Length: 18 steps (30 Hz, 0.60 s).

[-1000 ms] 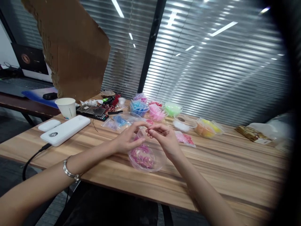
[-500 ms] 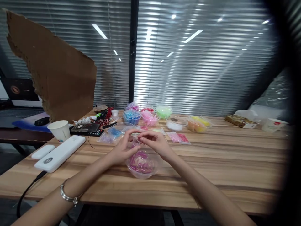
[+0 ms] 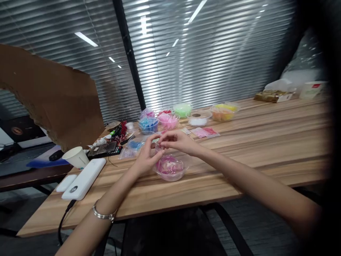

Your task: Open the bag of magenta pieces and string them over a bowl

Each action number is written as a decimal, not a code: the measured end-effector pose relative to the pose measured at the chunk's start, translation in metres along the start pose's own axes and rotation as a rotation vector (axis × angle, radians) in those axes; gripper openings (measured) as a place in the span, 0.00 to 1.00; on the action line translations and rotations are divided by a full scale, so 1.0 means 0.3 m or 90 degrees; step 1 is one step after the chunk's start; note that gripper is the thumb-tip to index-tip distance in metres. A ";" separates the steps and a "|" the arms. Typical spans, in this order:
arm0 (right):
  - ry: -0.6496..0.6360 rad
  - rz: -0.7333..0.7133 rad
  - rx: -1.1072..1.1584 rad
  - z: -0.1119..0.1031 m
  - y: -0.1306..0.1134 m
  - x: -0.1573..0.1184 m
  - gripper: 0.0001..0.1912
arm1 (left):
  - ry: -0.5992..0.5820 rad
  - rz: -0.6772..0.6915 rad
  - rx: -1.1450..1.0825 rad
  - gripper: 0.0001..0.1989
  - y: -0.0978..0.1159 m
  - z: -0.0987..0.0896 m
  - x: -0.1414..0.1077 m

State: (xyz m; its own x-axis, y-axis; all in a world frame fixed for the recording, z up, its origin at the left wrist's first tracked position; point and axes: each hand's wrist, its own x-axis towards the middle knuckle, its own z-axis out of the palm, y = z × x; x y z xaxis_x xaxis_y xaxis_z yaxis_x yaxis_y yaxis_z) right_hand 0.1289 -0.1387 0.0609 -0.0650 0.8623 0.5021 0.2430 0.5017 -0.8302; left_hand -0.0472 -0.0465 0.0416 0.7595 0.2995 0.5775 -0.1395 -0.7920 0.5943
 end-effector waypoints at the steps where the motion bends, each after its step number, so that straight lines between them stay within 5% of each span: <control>1: 0.005 0.002 0.004 -0.001 0.004 0.001 0.07 | 0.001 -0.001 -0.002 0.25 0.003 0.000 0.001; 18: 0.029 -0.053 -0.046 -0.011 0.042 0.016 0.09 | 0.011 -0.012 -0.060 0.24 0.008 0.002 0.025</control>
State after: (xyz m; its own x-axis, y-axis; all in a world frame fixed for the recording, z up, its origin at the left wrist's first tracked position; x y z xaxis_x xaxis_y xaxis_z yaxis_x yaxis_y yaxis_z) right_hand 0.1349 -0.1286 0.0538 -0.0432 0.8134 0.5801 0.3076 0.5633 -0.7669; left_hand -0.0414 -0.0466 0.0471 0.7517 0.3240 0.5745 -0.1849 -0.7326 0.6551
